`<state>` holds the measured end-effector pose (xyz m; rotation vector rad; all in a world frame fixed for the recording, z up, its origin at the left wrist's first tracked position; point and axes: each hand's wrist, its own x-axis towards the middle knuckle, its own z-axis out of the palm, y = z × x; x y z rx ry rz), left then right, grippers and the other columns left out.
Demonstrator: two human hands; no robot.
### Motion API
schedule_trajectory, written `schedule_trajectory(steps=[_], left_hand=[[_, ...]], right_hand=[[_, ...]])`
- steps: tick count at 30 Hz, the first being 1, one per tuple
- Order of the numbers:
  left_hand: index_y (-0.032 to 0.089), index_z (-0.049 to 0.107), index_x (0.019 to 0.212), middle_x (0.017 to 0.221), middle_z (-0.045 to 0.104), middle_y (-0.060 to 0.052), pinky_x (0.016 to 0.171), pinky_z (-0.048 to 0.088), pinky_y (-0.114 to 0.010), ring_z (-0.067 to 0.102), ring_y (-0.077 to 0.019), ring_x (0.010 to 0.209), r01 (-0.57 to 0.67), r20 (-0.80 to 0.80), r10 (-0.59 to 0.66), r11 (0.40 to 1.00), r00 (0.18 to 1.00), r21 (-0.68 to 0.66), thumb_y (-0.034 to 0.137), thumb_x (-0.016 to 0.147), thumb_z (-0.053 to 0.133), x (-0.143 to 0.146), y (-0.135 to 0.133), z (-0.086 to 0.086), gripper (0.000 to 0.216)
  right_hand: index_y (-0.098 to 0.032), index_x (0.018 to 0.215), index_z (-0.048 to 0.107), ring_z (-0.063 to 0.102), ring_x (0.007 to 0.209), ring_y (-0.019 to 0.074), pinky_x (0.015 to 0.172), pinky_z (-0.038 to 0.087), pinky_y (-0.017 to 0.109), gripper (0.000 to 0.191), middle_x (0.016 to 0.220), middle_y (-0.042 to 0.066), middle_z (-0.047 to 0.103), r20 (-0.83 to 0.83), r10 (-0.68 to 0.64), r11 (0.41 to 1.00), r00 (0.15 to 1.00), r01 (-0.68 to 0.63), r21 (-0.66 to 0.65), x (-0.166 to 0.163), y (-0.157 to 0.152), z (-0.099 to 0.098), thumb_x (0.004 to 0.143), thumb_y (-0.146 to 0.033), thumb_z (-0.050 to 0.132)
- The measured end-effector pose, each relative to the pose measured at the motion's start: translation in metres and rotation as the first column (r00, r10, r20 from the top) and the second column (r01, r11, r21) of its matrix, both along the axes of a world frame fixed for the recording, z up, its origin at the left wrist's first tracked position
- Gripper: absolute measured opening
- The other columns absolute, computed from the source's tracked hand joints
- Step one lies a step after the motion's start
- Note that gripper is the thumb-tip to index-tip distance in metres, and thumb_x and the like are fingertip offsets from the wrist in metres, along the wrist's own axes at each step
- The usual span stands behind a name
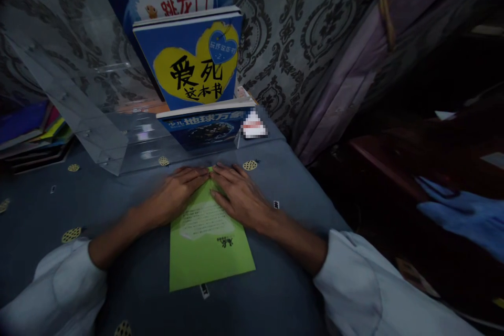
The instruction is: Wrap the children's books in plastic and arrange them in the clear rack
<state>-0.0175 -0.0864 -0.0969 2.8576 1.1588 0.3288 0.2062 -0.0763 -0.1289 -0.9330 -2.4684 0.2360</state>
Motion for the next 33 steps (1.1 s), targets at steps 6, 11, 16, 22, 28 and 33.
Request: schedule_trajectory(steps=[6, 11, 16, 22, 28, 33], left_hand=[[0.013, 0.059, 0.134, 0.137, 0.065, -0.014, 0.108, 0.047, -0.043, 0.061, -0.0245, 0.125, 0.008, -0.007, -0.008, 1.0, 1.0, -0.016, 0.001, 0.09, 0.043, 0.011, 0.006, -0.001, 0.048], [0.013, 0.057, 0.137, 0.141, 0.063, -0.012, 0.111, 0.046, -0.042, 0.06, -0.0231, 0.127, 0.006, 0.017, -0.006, 1.0, 1.0, -0.023, 0.002, 0.09, 0.042, 0.019, 0.012, -0.005, 0.051], [0.01, 0.056, 0.138, 0.143, 0.061, -0.013, 0.115, 0.042, -0.042, 0.057, -0.0235, 0.133, 0.026, 0.081, -0.024, 0.999, 0.996, -0.022, 0.002, 0.09, 0.041, 0.018, 0.014, -0.015, 0.051], [0.014, 0.054, 0.14, 0.146, 0.059, -0.012, 0.116, 0.042, -0.045, 0.054, -0.0229, 0.136, 0.008, 0.134, -0.003, 0.999, 0.991, -0.04, 0.004, 0.091, 0.041, 0.015, 0.012, -0.022, 0.051], [0.016, 0.051, 0.143, 0.148, 0.057, -0.012, 0.114, 0.043, -0.047, 0.053, -0.0237, 0.137, 0.019, 0.138, -0.009, 0.997, 0.99, -0.069, 0.008, 0.095, 0.041, 0.014, 0.009, -0.018, 0.05], [0.018, 0.049, 0.146, 0.151, 0.054, -0.01, 0.112, 0.044, -0.045, 0.052, -0.0231, 0.138, 0.01, 0.112, 0.0, 0.996, 0.994, -0.085, 0.016, 0.101, 0.04, 0.016, 0.009, -0.017, 0.045]], right_hand=[[-0.011, 0.138, 0.058, 0.055, 0.135, 0.0307, 0.113, 0.044, 0.057, 0.043, 0.142, 0.018, 0.061, -0.028, -0.041, 0.999, 0.999, 0.042, 0.006, 0.009, 0.002, -0.004, 0.101, -0.03, 0.048], [-0.015, 0.136, 0.06, 0.061, 0.129, 0.0299, 0.11, 0.046, 0.057, 0.041, 0.138, 0.017, 0.065, -0.059, -0.073, 0.997, 0.996, 0.072, -0.02, 0.013, 0.005, -0.002, 0.099, -0.025, 0.046], [-0.016, 0.134, 0.062, 0.062, 0.127, 0.0305, 0.108, 0.046, 0.058, 0.04, 0.134, 0.016, 0.067, -0.068, -0.077, 0.997, 0.995, 0.075, -0.036, 0.014, 0.005, 0.002, 0.098, -0.022, 0.046], [-0.016, 0.139, 0.058, 0.059, 0.131, 0.0292, 0.112, 0.043, 0.058, 0.043, 0.139, 0.016, 0.064, -0.042, -0.079, 0.996, 0.996, 0.076, -0.051, 0.016, 0.002, 0.001, 0.099, -0.022, 0.043], [-0.019, 0.147, 0.05, 0.055, 0.135, 0.0291, 0.114, 0.041, 0.06, 0.047, 0.144, 0.016, 0.06, -0.041, -0.06, 0.994, 0.997, 0.056, -0.089, 0.021, -0.006, 0.002, 0.101, -0.024, 0.042], [-0.019, 0.148, 0.049, 0.059, 0.132, 0.0286, 0.113, 0.044, 0.059, 0.047, 0.139, 0.015, 0.064, -0.065, -0.05, 0.998, 0.997, 0.048, -0.042, 0.025, -0.013, 0.002, 0.102, -0.024, 0.042]])
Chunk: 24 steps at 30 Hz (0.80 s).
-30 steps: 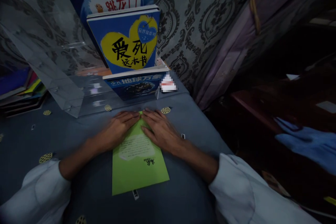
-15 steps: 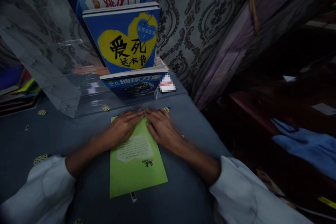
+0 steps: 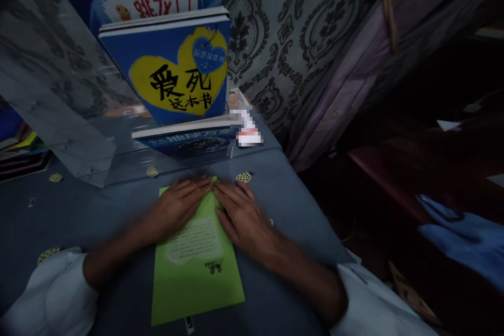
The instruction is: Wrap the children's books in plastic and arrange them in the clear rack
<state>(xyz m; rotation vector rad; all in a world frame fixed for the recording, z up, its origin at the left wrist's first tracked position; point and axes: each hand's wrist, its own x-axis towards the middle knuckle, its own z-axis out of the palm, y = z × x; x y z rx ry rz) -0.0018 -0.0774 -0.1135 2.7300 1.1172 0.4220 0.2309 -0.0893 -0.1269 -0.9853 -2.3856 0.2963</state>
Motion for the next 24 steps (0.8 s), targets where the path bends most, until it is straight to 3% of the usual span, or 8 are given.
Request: schedule_trajectory(steps=[10, 18, 24], left_hand=[[0.02, 0.04, 0.153, 0.159, 0.044, -0.009, 0.12, 0.033, -0.045, 0.035, -0.0223, 0.151, 0.023, -0.117, -0.018, 0.999, 0.993, 0.036, 0.043, 0.108, 0.037, 0.004, 0.002, -0.002, 0.051], [0.02, 0.044, 0.152, 0.159, 0.043, -0.01, 0.12, 0.034, -0.046, 0.035, -0.025, 0.151, 0.055, -0.112, -0.051, 0.998, 0.992, 0.03, 0.044, 0.107, 0.038, 0.003, 0.006, -0.004, 0.051], [0.022, 0.051, 0.147, 0.154, 0.05, -0.01, 0.118, 0.035, -0.048, 0.038, -0.0247, 0.149, 0.069, -0.072, -0.06, 0.991, 0.996, 0.116, 0.04, 0.108, 0.033, 0.002, 0.006, -0.009, 0.047]], right_hand=[[-0.013, 0.136, 0.06, 0.063, 0.125, 0.0298, 0.105, 0.053, 0.054, 0.039, 0.133, 0.018, 0.067, 0.006, -0.045, 0.997, 0.999, 0.045, 0.058, 0.001, -0.017, 0.005, 0.1, -0.021, 0.045], [-0.012, 0.133, 0.063, 0.062, 0.127, 0.0298, 0.105, 0.053, 0.053, 0.039, 0.134, 0.019, 0.067, 0.012, -0.06, 0.998, 0.998, 0.059, 0.034, 0.003, -0.033, 0.002, 0.098, -0.024, 0.05], [-0.015, 0.13, 0.065, 0.063, 0.126, 0.0277, 0.104, 0.053, 0.049, 0.037, 0.133, 0.018, 0.068, 0.011, -0.061, 0.998, 0.998, 0.061, 0.014, 0.002, -0.03, 0.004, 0.095, -0.023, 0.056]])
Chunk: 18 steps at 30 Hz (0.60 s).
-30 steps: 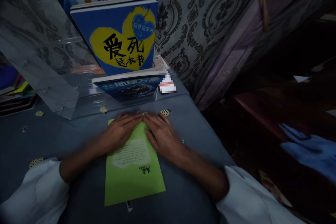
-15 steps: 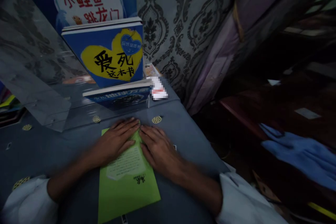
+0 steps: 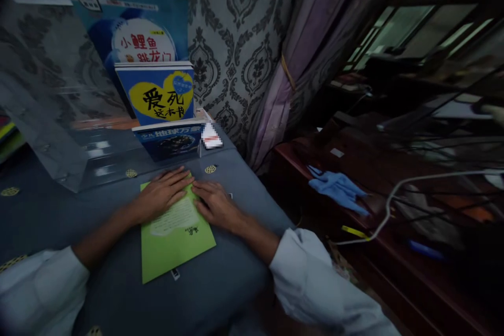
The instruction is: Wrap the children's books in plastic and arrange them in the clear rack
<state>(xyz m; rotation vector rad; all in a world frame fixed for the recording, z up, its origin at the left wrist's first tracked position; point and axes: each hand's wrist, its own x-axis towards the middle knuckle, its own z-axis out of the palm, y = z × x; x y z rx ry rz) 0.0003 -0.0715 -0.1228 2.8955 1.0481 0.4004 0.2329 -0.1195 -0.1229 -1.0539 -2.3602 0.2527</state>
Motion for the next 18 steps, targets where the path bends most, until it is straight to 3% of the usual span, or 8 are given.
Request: schedule_trajectory(steps=[8, 18], left_hand=[[0.025, 0.054, 0.145, 0.149, 0.057, -0.007, 0.117, 0.036, -0.044, 0.047, -0.0212, 0.143, 0.092, -0.003, -0.092, 0.996, 0.996, 0.021, 0.035, 0.108, 0.031, -0.004, -0.0015, 0.0012, 0.044], [0.027, 0.057, 0.142, 0.15, 0.055, -0.006, 0.117, 0.036, -0.047, 0.046, -0.0216, 0.144, 0.091, 0.008, -0.091, 0.996, 0.996, -0.017, 0.036, 0.109, 0.032, -0.0024, -0.0029, 0.0069, 0.042]], right_hand=[[-0.015, 0.11, 0.073, 0.071, 0.107, 0.0235, 0.096, 0.057, 0.042, 0.026, 0.114, 0.014, 0.076, -0.129, 0.036, 0.999, 0.991, -0.035, 0.007, 0.0009, -0.0028, 0.0051, 0.099, -0.021, 0.051], [-0.02, 0.11, 0.073, 0.07, 0.106, 0.0235, 0.094, 0.058, 0.043, 0.027, 0.112, 0.011, 0.075, -0.163, 0.059, 0.998, 0.985, -0.063, -0.023, 0.0026, -0.0019, 0.0046, 0.1, -0.022, 0.048]])
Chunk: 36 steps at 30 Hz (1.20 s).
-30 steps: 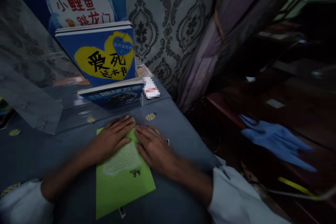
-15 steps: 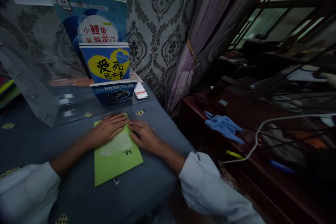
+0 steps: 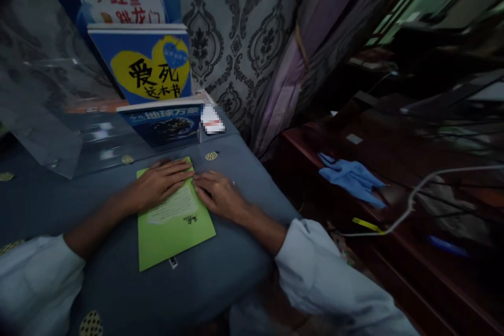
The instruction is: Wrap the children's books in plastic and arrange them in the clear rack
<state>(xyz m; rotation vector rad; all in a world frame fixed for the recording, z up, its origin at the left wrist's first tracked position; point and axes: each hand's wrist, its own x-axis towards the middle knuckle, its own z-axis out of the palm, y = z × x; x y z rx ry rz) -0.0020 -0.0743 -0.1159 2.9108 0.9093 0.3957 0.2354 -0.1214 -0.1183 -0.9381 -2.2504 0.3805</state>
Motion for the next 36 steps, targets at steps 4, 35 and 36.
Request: schedule_trajectory(steps=[4, 35, 36], left_hand=[[0.027, 0.056, 0.142, 0.15, 0.056, -0.006, 0.121, 0.029, -0.052, 0.045, -0.0222, 0.145, 0.016, -0.013, -0.017, 0.999, 1.0, -0.037, 0.033, 0.109, 0.033, -0.001, -0.005, 0.006, 0.041], [0.022, 0.056, 0.142, 0.148, 0.058, -0.008, 0.119, 0.032, -0.051, 0.048, -0.0244, 0.142, 0.181, -0.028, -0.181, 0.983, 0.983, -0.015, 0.03, 0.109, 0.035, 0.005, -0.031, 0.014, 0.04], [0.022, 0.056, 0.142, 0.147, 0.058, -0.008, 0.119, 0.032, -0.051, 0.048, -0.0242, 0.142, 0.186, -0.029, -0.186, 0.982, 0.982, -0.015, 0.03, 0.109, 0.034, 0.006, -0.032, 0.014, 0.04]], right_hand=[[-0.019, 0.103, 0.072, 0.071, 0.097, 0.0231, 0.088, 0.059, 0.04, 0.025, 0.102, 0.011, 0.076, -0.066, 0.0, 1.0, 0.998, -0.002, -0.024, 0.001, -0.002, 0.004, 0.101, -0.022, 0.048], [-0.019, 0.086, 0.066, 0.071, 0.078, 0.0185, 0.072, 0.058, 0.032, 0.017, 0.08, 0.007, 0.074, -0.176, 0.112, 0.994, 0.978, -0.109, 0.03, 0.008, -0.018, 0.011, 0.097, -0.011, 0.056], [-0.019, 0.086, 0.066, 0.071, 0.079, 0.0189, 0.073, 0.059, 0.033, 0.016, 0.081, 0.007, 0.074, -0.176, 0.119, 0.993, 0.977, -0.115, 0.033, 0.009, -0.019, 0.01, 0.097, -0.011, 0.057]])
